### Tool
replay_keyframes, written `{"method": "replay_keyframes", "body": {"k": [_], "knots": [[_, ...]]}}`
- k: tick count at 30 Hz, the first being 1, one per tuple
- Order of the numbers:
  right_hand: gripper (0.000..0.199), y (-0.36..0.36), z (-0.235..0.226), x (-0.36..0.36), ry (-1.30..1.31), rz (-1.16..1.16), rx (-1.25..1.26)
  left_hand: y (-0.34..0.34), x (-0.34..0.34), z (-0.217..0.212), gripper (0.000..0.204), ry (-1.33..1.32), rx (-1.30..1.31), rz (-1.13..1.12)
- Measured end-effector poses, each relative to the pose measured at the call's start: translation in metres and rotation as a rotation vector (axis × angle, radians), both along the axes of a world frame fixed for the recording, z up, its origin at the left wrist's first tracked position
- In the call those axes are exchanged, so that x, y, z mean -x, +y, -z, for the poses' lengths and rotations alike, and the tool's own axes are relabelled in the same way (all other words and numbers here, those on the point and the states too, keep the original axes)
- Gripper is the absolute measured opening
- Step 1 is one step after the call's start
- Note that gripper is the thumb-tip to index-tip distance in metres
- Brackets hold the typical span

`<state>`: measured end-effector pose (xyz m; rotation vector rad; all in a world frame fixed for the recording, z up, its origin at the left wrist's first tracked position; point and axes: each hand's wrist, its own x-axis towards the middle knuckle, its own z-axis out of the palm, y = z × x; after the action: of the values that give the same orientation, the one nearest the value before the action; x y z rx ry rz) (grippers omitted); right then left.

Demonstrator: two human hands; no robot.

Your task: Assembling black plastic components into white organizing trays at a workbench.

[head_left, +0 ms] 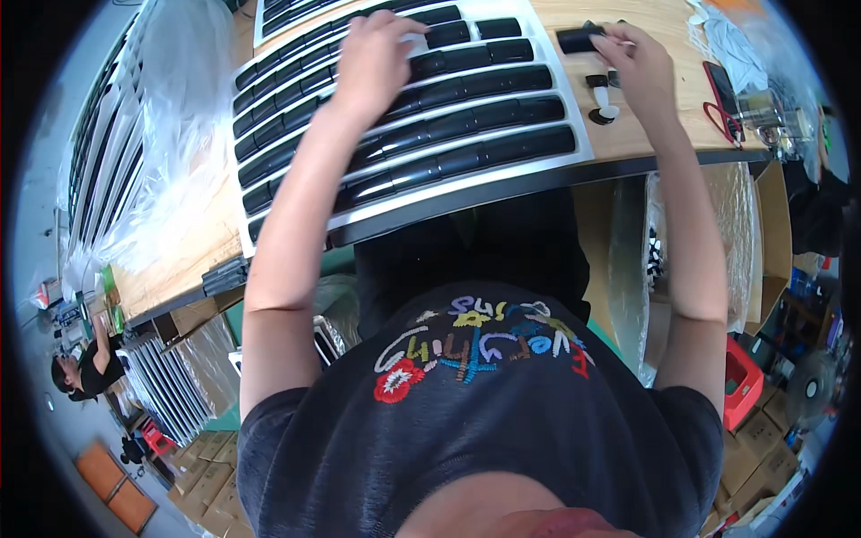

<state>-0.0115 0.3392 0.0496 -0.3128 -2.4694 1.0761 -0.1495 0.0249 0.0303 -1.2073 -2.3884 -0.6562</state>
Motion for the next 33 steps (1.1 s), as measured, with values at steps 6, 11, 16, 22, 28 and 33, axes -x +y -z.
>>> {"method": "replay_keyframes", "body": {"k": [6,11,16,22,28,33], "knots": [[0.037,0.009,0.046,0.072,-0.112,0.198,0.192,-0.053,0.029,0.014,0.027,0.010,0.251,-0.074],[0.031,-0.010,0.053,0.081,-0.224,0.175,0.211,-0.066,0.031,0.014,0.018,-0.020,0.359,-0.069],[0.037,-0.013,0.068,0.075,-0.252,0.136,-0.023,-0.060,0.029,0.008,0.012,0.001,0.312,-0.064],[0.024,-0.005,-0.007,0.002,-0.040,-0.018,0.132,-0.020,-0.005,-0.013,0.012,-0.431,-0.399,0.059],[0.041,-0.065,-0.016,-0.065,-0.051,-0.241,0.433,0.087,-0.089,-0.004,0.010,-1.001,-0.701,0.317],[0.024,-0.011,-0.017,-0.087,-0.005,-0.087,0.142,0.130,-0.107,0.011,0.011,-0.959,-0.586,0.322]]}}
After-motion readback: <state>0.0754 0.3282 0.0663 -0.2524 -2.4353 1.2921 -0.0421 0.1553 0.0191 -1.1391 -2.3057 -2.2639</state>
